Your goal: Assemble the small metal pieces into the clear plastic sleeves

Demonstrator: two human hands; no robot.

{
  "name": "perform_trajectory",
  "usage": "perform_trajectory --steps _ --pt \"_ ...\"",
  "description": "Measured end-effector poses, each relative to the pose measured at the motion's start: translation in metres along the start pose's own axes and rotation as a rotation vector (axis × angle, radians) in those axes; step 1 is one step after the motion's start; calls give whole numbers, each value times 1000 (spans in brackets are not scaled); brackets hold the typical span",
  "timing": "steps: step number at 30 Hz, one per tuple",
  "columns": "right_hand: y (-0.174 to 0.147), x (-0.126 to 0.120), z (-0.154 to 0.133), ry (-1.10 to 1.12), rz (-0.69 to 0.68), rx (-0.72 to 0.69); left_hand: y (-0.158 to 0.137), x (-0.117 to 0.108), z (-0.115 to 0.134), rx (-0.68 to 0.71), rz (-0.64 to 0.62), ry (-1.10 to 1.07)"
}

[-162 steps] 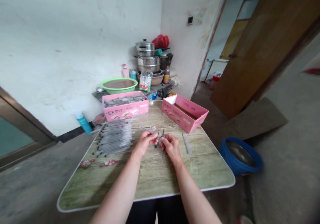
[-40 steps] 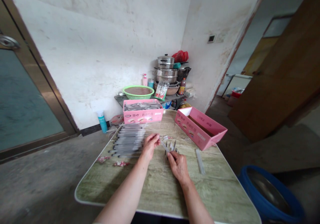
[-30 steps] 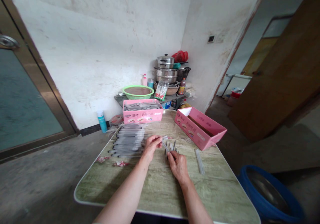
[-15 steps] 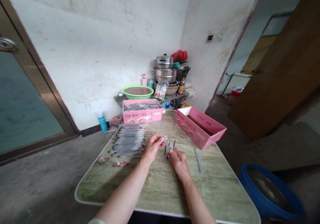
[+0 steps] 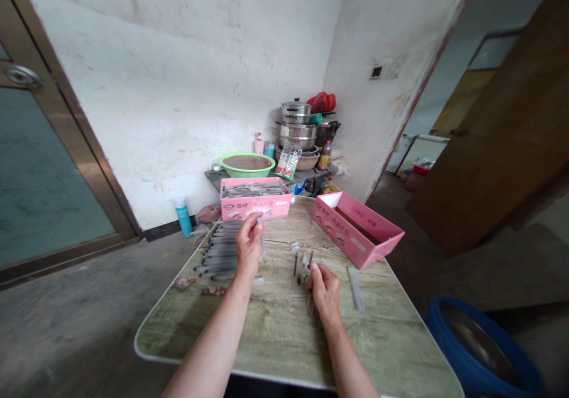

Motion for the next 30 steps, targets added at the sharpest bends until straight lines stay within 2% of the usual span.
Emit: perform_trajectory --steps 3,5,7,11,15,23,27,30 --pt "0 2 3 -29 -6 -26 29 -21 23 203 -81 376" --pt "0 3 3 -30 -6 -37 41 -34 25 258 -181 626" --pt "0 3 3 -28 -4 -39 44 -46 16 275 -312 785" --pt "0 3 3 -30 6 -35 34 -65 -16 256 -511 923" --pt "0 2 5 -55 31 -30 21 -74 -31 230 -536 951" --pt "4 -4 21 -97 232 141 22 -74 -27 247 -544 931" --pt "5 -6 24 -98 228 172 20 -61 -19 242 -541 872" --pt "6 -5 25 -108 222 165 14 -38 -13 170 -488 726"
Point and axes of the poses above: each hand's wrist, its own y-axis towards the middle knuckle, its own x-axis out of the palm, z = x × y, the point moved 1 cm from there along y, towards the middle knuckle, and after that the axes turned 10 degrees about -y, right-handed, at the moved point
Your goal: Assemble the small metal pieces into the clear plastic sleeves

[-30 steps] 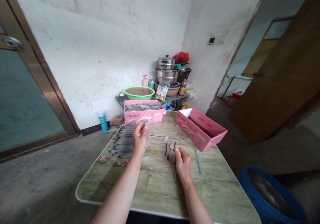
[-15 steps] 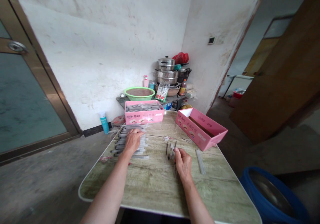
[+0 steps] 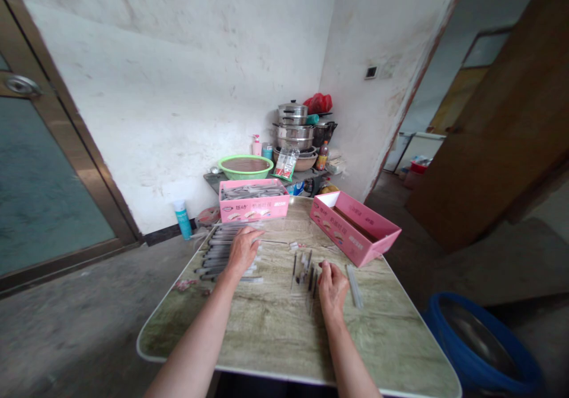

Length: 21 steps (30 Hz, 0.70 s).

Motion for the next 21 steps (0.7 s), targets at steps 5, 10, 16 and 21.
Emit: perform_trajectory --steps 5,10,16,21 --pt "0 0 1 -19 32 -11 1 51 28 -210 3 -372" --pt "1 -5 1 -84 61 -7 -20 100 29 -291 -68 -311" --pt "1 -1 -1 -213 48 -76 -43 110 27 -208 -98 -31" --pt "8 -19 3 -692 20 122 -44 109 30 -255 -153 56"
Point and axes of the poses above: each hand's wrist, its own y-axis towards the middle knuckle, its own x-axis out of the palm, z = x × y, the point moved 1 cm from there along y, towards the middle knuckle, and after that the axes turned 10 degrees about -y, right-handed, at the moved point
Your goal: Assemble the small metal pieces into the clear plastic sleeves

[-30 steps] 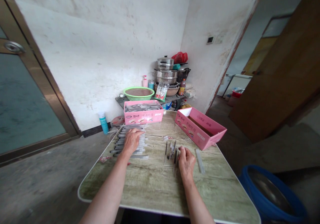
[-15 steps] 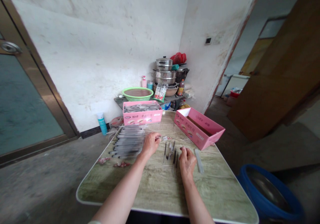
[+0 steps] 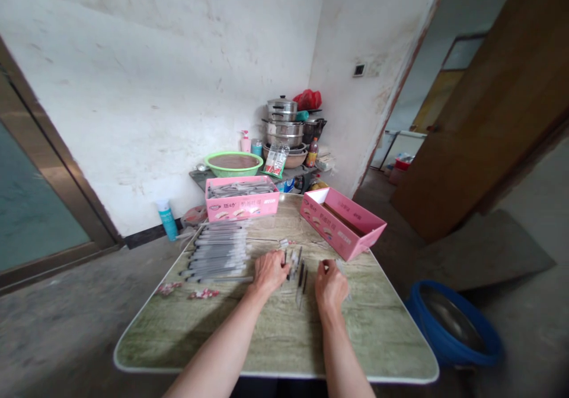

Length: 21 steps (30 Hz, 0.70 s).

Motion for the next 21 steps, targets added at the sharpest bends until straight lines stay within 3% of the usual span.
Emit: perform_trajectory --steps 3,6,10,16,21 --pt "10 -16 18 -215 -40 227 0 -2 5 -51 -92 153" --pt "15 -26 27 -317 -138 236 1 -7 10 -82 -165 258" --pt "14 -25 27 -357 -159 180 1 -12 12 -89 -159 267" --pt "15 -22 24 -377 -215 110 5 -16 11 -67 -31 103" --pt "12 -21 14 -201 -165 36 7 -14 13 47 7 -238"
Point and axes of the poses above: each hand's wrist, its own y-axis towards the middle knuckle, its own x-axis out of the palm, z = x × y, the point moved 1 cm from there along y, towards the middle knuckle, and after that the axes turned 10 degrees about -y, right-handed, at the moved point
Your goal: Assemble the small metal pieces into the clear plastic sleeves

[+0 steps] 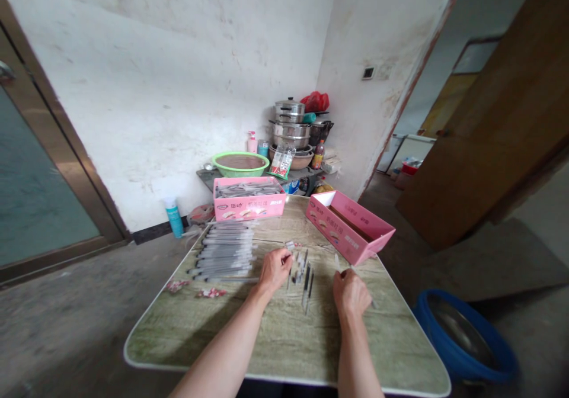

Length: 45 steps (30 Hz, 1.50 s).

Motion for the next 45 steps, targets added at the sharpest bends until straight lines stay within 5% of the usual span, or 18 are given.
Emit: perform_trajectory --steps 4,8,14,19,24,35,45 --pt "-17 7 -29 401 68 -320 -1 7 -2 -103 -196 -402" --pt "-27 13 -48 497 3 -510 0 12 -7 -159 -295 -584" --pt "-10 1 -28 124 -152 -225 6 9 -15 -241 -94 -716" --pt "-9 0 -31 -45 -346 -266 7 10 -16 -247 -81 -712" --pt "-10 0 -37 -164 -310 -283 6 8 -16 -268 -51 -760" --pt "-26 -9 -31 417 -296 -544 8 2 -23 -370 164 -962" --pt "-27 -12 -39 384 -310 -582 9 3 -21 -352 122 -892"
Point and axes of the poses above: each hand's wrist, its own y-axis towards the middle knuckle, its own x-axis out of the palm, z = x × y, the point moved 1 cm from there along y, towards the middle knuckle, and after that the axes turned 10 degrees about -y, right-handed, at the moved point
